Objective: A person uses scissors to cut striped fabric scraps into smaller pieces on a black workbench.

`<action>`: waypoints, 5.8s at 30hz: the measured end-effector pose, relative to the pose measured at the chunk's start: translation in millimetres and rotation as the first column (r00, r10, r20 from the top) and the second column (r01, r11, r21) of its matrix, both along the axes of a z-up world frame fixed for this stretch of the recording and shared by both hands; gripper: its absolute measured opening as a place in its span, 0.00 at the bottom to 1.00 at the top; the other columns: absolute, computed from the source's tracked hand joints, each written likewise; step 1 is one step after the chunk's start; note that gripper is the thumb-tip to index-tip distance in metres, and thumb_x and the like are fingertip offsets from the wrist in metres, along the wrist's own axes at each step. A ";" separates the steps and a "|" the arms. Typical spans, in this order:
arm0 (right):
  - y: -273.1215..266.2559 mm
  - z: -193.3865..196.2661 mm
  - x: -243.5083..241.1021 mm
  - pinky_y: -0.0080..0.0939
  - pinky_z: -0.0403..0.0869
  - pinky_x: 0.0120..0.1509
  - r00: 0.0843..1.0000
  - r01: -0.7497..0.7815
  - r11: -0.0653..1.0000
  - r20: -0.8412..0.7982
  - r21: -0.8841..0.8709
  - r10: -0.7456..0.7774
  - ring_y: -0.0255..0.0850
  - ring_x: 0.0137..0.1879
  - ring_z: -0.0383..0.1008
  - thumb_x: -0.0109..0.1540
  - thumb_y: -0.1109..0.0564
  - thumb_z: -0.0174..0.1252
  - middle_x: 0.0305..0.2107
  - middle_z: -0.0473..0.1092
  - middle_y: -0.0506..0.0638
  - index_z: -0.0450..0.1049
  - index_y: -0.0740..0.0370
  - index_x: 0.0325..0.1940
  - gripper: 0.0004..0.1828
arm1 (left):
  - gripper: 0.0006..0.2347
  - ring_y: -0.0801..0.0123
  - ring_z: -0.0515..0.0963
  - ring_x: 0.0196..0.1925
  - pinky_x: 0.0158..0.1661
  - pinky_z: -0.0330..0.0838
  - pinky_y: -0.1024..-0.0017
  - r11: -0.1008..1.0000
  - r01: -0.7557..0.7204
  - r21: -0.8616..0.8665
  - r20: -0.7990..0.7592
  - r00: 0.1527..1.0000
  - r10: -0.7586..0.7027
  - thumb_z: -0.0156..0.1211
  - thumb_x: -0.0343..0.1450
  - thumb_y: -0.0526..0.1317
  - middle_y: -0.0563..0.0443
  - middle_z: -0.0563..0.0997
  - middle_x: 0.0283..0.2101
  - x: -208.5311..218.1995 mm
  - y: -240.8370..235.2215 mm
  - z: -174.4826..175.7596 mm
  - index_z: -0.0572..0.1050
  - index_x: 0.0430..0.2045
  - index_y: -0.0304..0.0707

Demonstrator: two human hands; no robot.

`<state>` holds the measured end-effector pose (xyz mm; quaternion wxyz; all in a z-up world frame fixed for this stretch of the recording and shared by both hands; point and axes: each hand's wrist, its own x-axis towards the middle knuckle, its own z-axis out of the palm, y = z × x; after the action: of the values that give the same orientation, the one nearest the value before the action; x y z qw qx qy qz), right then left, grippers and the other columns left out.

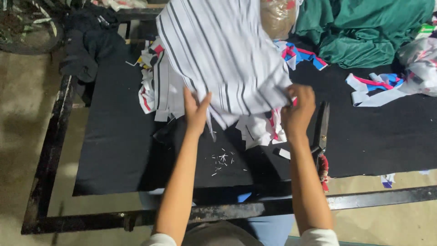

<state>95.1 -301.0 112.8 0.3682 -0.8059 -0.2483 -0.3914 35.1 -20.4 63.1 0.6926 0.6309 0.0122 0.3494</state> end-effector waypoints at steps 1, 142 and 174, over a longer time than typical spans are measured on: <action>-2.8 -22.3 -0.6 0.53 0.70 0.50 0.993 0.046 0.999 -0.107 -0.026 -0.048 0.58 0.40 0.70 0.39 0.72 0.54 0.32 0.67 0.56 0.76 0.62 0.43 0.28 | 0.33 0.47 0.53 0.75 0.72 0.50 0.47 0.998 0.019 -0.066 -0.121 0.992 -0.027 0.64 0.74 0.35 0.33 0.55 0.74 -10.8 -3.2 -5.3 0.51 0.73 0.33; 37.1 -47.6 -189.7 0.37 0.70 0.36 -0.388 -0.067 0.618 -0.591 0.783 0.707 0.38 0.35 0.67 0.57 0.32 0.61 0.30 0.66 0.50 0.71 0.64 0.44 0.33 | 0.14 0.81 0.61 0.27 0.33 0.60 0.79 0.994 -0.110 0.019 -0.283 0.953 0.111 0.55 0.76 0.46 0.63 0.60 0.22 -13.9 11.5 -61.9 0.62 0.22 0.45; 103.8 -3.9 -148.4 0.17 0.69 0.50 -0.005 -0.298 0.946 -0.991 0.128 0.132 0.28 0.38 0.68 0.67 0.61 0.50 0.26 0.70 0.51 0.74 0.79 0.51 0.16 | 0.20 0.52 0.67 0.69 0.66 0.62 0.51 0.991 -0.049 -0.122 -0.358 0.934 0.002 0.49 0.81 0.46 0.40 0.70 0.65 -3.4 -0.4 -138.1 0.62 0.67 0.38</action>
<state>-53.3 -197.2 108.9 0.4424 -0.8213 -0.0663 0.3541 31.7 -20.8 -75.0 0.7135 0.6378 0.1685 0.2362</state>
